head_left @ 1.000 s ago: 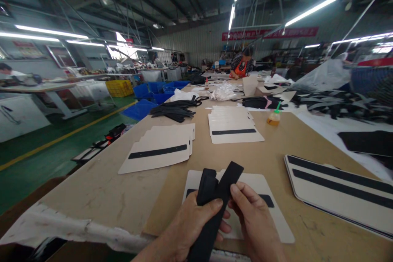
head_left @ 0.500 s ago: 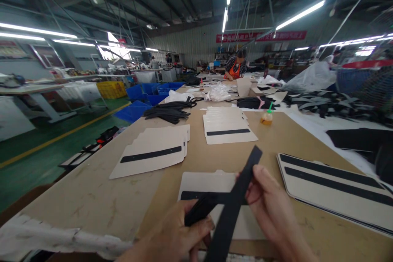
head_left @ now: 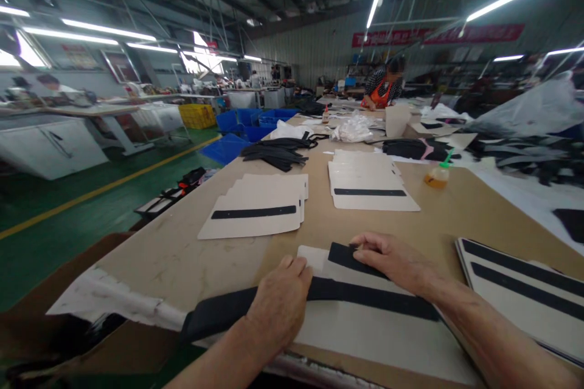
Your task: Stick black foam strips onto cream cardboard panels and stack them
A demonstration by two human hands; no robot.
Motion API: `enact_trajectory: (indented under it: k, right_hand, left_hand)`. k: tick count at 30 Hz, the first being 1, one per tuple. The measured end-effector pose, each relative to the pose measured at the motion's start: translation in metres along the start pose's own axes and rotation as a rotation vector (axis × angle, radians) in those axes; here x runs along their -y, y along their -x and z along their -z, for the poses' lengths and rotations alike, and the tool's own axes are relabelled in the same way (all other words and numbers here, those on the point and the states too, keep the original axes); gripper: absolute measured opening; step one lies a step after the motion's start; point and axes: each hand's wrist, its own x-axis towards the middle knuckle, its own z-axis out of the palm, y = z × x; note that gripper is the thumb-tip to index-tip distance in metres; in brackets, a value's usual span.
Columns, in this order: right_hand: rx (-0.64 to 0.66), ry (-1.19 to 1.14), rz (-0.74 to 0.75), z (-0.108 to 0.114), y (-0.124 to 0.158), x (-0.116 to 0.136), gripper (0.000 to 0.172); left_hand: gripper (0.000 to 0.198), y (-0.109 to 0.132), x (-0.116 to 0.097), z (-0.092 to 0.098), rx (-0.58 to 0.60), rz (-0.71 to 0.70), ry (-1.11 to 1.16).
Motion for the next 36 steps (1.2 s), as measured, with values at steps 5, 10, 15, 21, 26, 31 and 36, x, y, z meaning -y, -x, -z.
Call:
enact_trajectory:
  k: [5,10,15,21,26,31,36]
  right_hand:
    - [0.062,0.010,0.006,-0.024,-0.041,0.004,0.020]
    - [0.114,0.051,0.023,-0.043,-0.066,-0.004,0.020]
    - [0.144,0.076,0.028,-0.051,-0.073,-0.006,0.021]
    - [0.163,0.127,-0.013,-0.049,-0.071,0.000,0.020]
    - [0.164,0.164,-0.003,-0.051,-0.072,0.003,0.020]
    - [0.159,0.173,0.002,-0.051,-0.073,0.006,0.021]
    - [0.294,0.129,-0.014,0.000,-0.045,-0.011,0.044]
  left_hand:
    - [0.039,0.002,0.008,-0.010,-0.036,-0.034,0.012]
    - [0.038,0.004,0.013,-0.016,-0.073,-0.049,0.044]
    - [0.039,0.004,0.014,-0.020,-0.084,-0.030,0.053]
    - [0.038,0.005,0.014,-0.021,-0.081,0.017,0.011]
    - [0.039,0.003,0.015,-0.019,-0.030,-0.010,-0.013]
    - [0.037,0.001,0.016,-0.019,-0.027,-0.022,-0.015]
    - [0.044,0.000,0.019,-0.023,-0.039,-0.011,-0.014]
